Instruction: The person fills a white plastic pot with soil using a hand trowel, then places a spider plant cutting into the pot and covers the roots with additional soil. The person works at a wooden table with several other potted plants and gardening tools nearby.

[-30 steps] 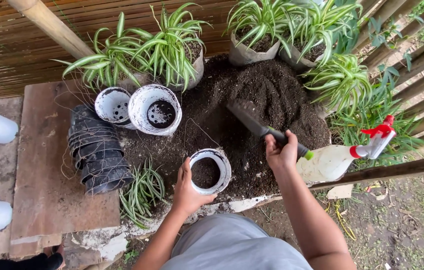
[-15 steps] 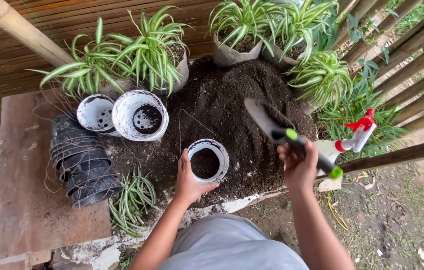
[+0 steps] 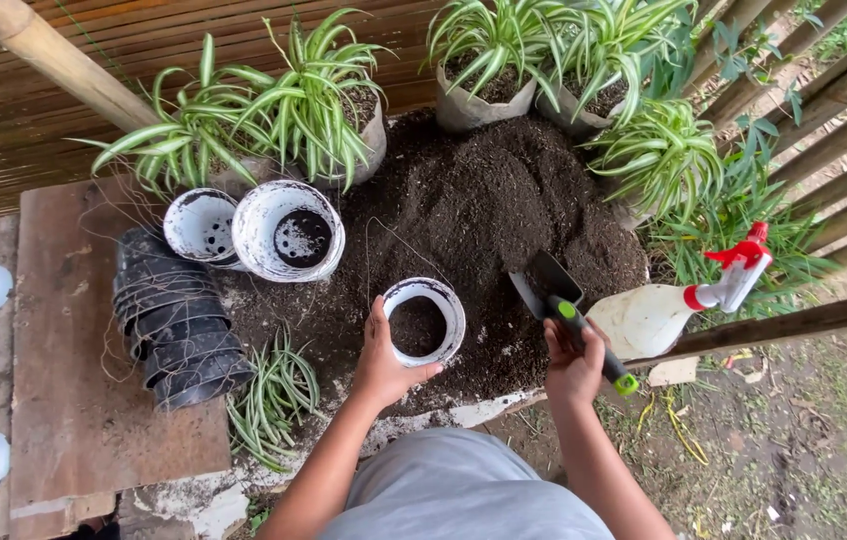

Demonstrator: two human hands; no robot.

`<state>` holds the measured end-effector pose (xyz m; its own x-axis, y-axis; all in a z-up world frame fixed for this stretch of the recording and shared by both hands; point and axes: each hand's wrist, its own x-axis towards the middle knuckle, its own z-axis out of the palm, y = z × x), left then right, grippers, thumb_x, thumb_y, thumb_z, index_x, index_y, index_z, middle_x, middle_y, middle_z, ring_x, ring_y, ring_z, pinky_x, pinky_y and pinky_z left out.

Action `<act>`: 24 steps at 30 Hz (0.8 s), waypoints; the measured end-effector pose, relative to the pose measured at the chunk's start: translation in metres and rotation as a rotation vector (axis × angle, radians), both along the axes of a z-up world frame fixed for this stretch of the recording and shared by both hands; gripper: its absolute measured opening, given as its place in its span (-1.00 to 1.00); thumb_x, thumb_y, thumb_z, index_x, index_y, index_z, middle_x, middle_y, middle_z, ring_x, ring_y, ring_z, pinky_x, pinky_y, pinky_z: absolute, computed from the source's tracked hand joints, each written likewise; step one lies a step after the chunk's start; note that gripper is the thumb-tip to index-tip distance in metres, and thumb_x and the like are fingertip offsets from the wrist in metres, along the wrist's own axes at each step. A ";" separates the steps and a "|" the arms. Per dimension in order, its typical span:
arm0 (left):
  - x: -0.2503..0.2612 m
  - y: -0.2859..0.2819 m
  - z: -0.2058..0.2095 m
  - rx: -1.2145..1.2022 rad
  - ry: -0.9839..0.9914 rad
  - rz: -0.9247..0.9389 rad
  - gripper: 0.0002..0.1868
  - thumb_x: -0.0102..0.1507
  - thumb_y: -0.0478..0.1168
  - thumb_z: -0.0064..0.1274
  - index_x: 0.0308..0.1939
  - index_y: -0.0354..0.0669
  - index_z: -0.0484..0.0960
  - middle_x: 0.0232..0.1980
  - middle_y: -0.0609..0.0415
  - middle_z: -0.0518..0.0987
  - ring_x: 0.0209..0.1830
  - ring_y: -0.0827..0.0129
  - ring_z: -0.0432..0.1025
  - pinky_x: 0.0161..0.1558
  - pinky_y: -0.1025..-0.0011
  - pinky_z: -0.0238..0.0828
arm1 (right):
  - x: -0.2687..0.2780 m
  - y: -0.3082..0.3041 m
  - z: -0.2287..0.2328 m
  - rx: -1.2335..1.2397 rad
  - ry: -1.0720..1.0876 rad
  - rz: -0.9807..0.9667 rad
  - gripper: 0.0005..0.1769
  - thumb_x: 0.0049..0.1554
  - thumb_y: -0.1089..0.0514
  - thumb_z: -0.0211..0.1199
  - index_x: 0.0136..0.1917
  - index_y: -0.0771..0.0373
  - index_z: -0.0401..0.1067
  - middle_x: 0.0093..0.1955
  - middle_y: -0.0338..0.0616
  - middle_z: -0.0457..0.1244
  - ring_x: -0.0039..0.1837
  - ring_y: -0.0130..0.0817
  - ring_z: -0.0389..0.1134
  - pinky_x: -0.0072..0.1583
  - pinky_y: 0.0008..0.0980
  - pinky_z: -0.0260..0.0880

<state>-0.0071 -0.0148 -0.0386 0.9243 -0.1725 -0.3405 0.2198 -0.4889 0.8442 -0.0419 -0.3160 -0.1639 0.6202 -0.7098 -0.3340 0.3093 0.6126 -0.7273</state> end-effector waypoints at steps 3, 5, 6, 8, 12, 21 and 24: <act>-0.001 -0.002 0.011 0.015 0.013 -0.005 0.55 -0.19 0.04 0.54 0.60 -0.09 -0.32 0.55 -0.40 -0.05 0.44 -0.39 0.15 0.28 -0.22 0.33 | 0.032 0.000 -0.005 0.081 -0.046 0.029 -0.66 0.19 0.10 0.20 0.22 0.14 0.31 -0.01 0.42 0.36 0.03 0.14 0.51 0.06 -0.26 0.70; -0.001 -0.001 0.015 0.022 0.023 -0.010 0.55 -0.18 0.06 0.53 0.60 -0.08 -0.32 0.55 -0.39 -0.05 0.44 -0.37 0.15 0.27 -0.22 0.34 | 0.039 -0.003 -0.007 0.109 -0.036 0.023 -0.65 0.17 0.10 0.21 0.22 0.15 0.33 -0.01 0.44 0.36 0.03 0.15 0.51 0.05 -0.26 0.70; -0.001 -0.001 0.018 0.026 0.036 -0.013 0.55 -0.17 0.08 0.52 0.60 -0.06 -0.33 0.56 -0.37 -0.05 0.44 -0.35 0.16 0.26 -0.21 0.35 | 0.042 -0.005 -0.007 0.136 -0.022 0.017 -0.63 0.15 0.10 0.23 0.21 0.17 0.35 -0.01 0.45 0.35 0.02 0.15 0.52 0.04 -0.25 0.70; -0.001 -0.001 0.018 0.029 0.035 -0.010 0.55 -0.17 0.08 0.52 0.60 -0.06 -0.33 0.55 -0.37 -0.04 0.44 -0.36 0.16 0.26 -0.22 0.34 | 0.036 -0.009 -0.007 0.135 -0.019 0.017 -0.62 0.14 0.09 0.24 0.22 0.15 0.37 -0.01 0.45 0.36 0.02 0.15 0.52 0.04 -0.25 0.70; 0.001 -0.003 0.023 0.040 0.036 0.016 0.55 -0.19 0.10 0.53 0.61 0.00 -0.32 0.56 -0.33 0.00 0.44 -0.32 0.18 0.25 -0.23 0.34 | 0.028 -0.022 -0.003 0.113 -0.014 0.013 -0.61 0.13 0.06 0.23 0.23 0.15 0.40 -0.02 0.44 0.36 0.00 0.13 0.53 0.01 -0.27 0.71; 0.006 -0.005 0.018 0.052 0.062 0.004 0.55 -0.16 0.13 0.50 0.61 0.02 -0.35 0.58 -0.32 -0.05 0.40 -0.35 0.22 0.22 -0.21 0.37 | 0.008 -0.034 0.027 -0.017 -0.009 0.207 -0.62 0.09 -0.09 0.18 0.13 0.04 0.48 -0.26 0.28 0.37 -0.29 0.01 0.50 -0.29 -0.29 0.61; 0.007 -0.005 0.019 0.054 0.068 -0.004 0.54 -0.14 0.10 0.50 0.61 0.03 -0.37 0.58 -0.34 -0.05 0.40 -0.37 0.22 0.22 -0.22 0.36 | 0.000 -0.029 0.045 -0.100 0.035 0.296 -0.60 0.09 -0.11 0.17 0.13 0.08 0.47 -0.37 0.25 0.33 -0.42 -0.03 0.44 -0.42 -0.30 0.52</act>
<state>0.0000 -0.0196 -0.0194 0.8982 -0.1559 -0.4110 0.2733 -0.5342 0.7999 -0.0415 -0.3453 -0.1191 0.7939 -0.5307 -0.2968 0.1019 0.5972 -0.7956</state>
